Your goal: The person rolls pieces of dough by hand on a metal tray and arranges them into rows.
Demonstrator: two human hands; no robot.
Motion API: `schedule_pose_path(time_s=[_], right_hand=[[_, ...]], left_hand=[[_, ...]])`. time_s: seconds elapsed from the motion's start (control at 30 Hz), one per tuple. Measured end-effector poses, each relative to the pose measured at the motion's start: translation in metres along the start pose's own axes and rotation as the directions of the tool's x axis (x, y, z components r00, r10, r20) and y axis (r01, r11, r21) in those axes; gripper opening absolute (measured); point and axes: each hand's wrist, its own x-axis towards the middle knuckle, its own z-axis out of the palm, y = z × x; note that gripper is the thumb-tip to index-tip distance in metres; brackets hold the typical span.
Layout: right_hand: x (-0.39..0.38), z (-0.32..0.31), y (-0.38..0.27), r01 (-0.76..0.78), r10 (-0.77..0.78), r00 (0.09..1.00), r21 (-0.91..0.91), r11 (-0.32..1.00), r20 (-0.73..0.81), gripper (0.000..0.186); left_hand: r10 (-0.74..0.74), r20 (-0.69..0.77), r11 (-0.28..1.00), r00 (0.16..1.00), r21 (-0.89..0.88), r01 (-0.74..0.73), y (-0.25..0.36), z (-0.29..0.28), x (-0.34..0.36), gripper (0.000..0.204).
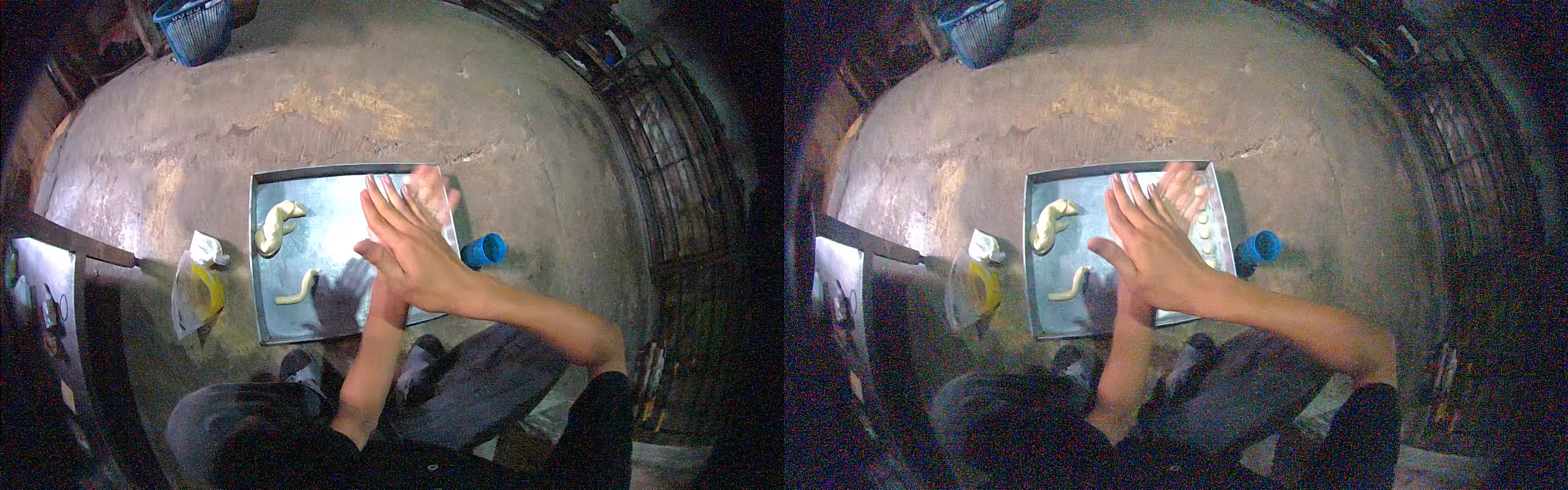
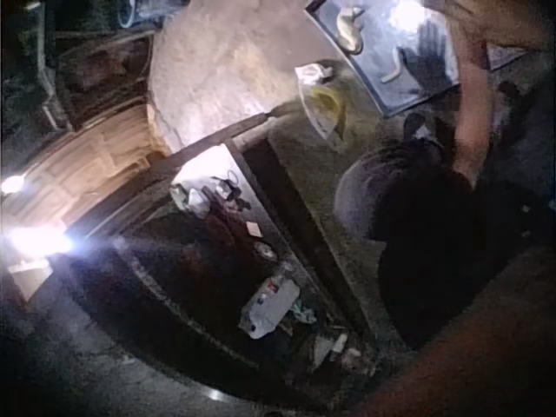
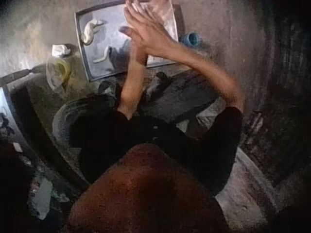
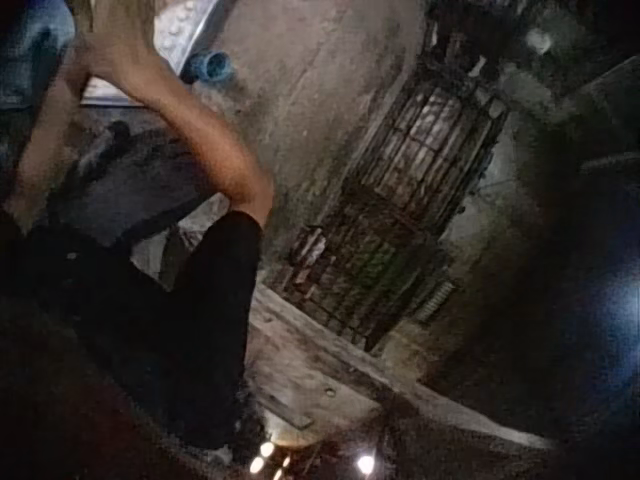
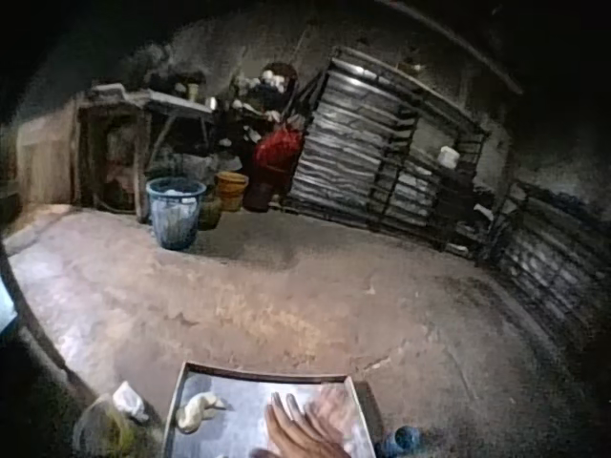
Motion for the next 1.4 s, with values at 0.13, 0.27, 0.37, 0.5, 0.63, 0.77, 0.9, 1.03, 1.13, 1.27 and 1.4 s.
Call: schedule_pose_path(time_s=[0.13, 0.27, 0.37, 0.5, 0.63, 0.77, 0.9, 1.03, 1.13, 1.27, 1.4], right_hand=[[-0.011, -0.004, 0.034, -0.201, 0.194, 0.976, -0.075, 0.977, -0.098, 0.084], [0.008, -0.013, 0.025, -0.186, 0.217, 0.951, 0.153, 0.971, -0.220, 0.083], [0.014, 0.006, -0.013, 0.170, -0.172, 0.982, -0.031, 0.985, -0.084, 0.076], [-0.021, -0.009, 0.040, -0.063, 0.039, 0.994, -0.257, 0.964, -0.098, 0.071], [0.004, -0.019, 0.017, -0.172, 0.143, 0.963, -0.114, 0.979, -0.228, 0.082], [-0.012, 0.000, -0.002, 0.094, -0.096, 0.993, -0.031, 0.995, -0.061, 0.088], [-0.021, -0.003, 0.039, -0.177, 0.154, 0.974, -0.132, 0.975, -0.166, 0.084], [0.007, -0.024, 0.018, -0.183, 0.171, 0.966, -0.043, 0.982, -0.194, 0.086], [-0.005, -0.005, -0.009, 0.026, -0.027, 0.996, -0.013, 1.000, -0.084, 0.088], [-0.017, -0.006, 0.022, -0.107, 0.084, 0.989, -0.185, 0.977, -0.124, 0.088], [0.003, -0.023, 0.028, -0.262, 0.252, 0.925, 0.004, 0.965, -0.285, 0.088]], left_hand=[[-0.009, -0.007, 1.000, 1.000, -0.020, 0.009, 0.027, 0.013, -0.012, 0.089], [0.099, 0.289, 0.979, 0.952, -0.202, -0.040, -0.015, 0.022, -0.018, 0.087], [-0.021, 0.556, 0.910, 0.831, -0.334, 0.247, 0.002, -0.066, 0.020, 0.084], [-0.002, 0.230, 0.993, 0.973, -0.113, 0.028, -0.011, -0.005, -0.009, 0.093], [0.058, 0.340, 0.962, 0.939, -0.271, 0.039, -0.016, 0.022, -0.024, 0.094], [-0.014, 0.170, 0.961, 0.985, -0.270, 0.060, 0.011, -0.007, -0.001, 0.090], [-0.113, 0.034, 0.992, 0.993, -0.049, 0.115, 0.004, 0.021, -0.025, 0.087], [-0.065, 0.133, 0.970, 0.989, -0.223, 0.094, -0.019, 0.009, -0.019, 0.088], [-0.011, 0.389, 0.775, 0.921, -0.578, 0.254, -0.013, -0.018, 0.007, 0.090], [0.239, 0.348, 0.971, 0.907, -0.092, -0.220, -0.018, -0.020, -0.001, 0.086], [-0.013, 0.068, 1.000, 0.998, -0.027, 0.015, -0.019, 0.044, -0.033, 0.074]])
